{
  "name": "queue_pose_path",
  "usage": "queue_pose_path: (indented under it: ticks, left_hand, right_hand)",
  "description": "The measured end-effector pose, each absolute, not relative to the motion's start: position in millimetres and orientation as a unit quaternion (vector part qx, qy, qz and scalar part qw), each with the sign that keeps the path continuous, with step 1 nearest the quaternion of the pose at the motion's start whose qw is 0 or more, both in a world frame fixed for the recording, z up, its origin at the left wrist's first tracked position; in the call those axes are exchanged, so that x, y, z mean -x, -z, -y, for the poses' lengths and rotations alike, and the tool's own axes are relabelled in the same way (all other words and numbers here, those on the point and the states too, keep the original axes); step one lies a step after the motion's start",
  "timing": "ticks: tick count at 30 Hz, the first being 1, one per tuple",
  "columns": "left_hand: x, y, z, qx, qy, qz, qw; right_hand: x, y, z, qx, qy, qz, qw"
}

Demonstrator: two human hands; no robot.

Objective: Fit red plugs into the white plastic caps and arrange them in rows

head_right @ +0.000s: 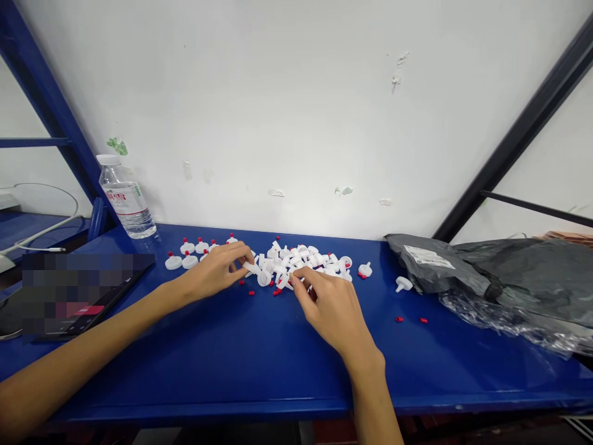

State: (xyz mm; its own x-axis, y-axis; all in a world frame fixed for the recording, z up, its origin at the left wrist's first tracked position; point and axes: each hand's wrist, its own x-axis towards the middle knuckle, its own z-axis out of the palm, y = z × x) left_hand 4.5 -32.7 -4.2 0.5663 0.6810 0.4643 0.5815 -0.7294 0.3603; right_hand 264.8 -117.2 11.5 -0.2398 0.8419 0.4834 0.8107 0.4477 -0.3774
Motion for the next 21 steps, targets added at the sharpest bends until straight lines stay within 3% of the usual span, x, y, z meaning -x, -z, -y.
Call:
queue_pose_path:
  ticks: [6, 10, 14, 18, 21]
  left_hand:
    - [-26.7, -1.2, 54.5, -0.785, -0.402, -0.391, 0.265]
    - [-41.8, 2.7, 68.6, -0.728, -0.406, -0.360, 0.419]
    - [-38.7, -6.8, 70.0, -0.728, -0.321, -0.317, 0.517]
    - [-12.8, -30.7, 57.4, -0.791, -0.204, -0.302, 0.492]
    - [11.8, -40.8, 45.6, -0.819, -0.044, -0.302, 0.485]
  right_hand:
    - [-257.0, -12.4, 121.0, 0.491, -0.096, 0.794, 0.347]
    - [-251.1, -12.4, 123.0, 0.471, -0.099, 0.819, 0.312]
    - [-252.1, -12.5, 121.8, 0.458, -0.077, 0.826, 0.320]
    - [-255.2, -11.4, 119.9, 0.458, -0.051, 0.817, 0.347]
    - [-256.7, -9.7, 119.4, 0.472, -0.051, 0.803, 0.360]
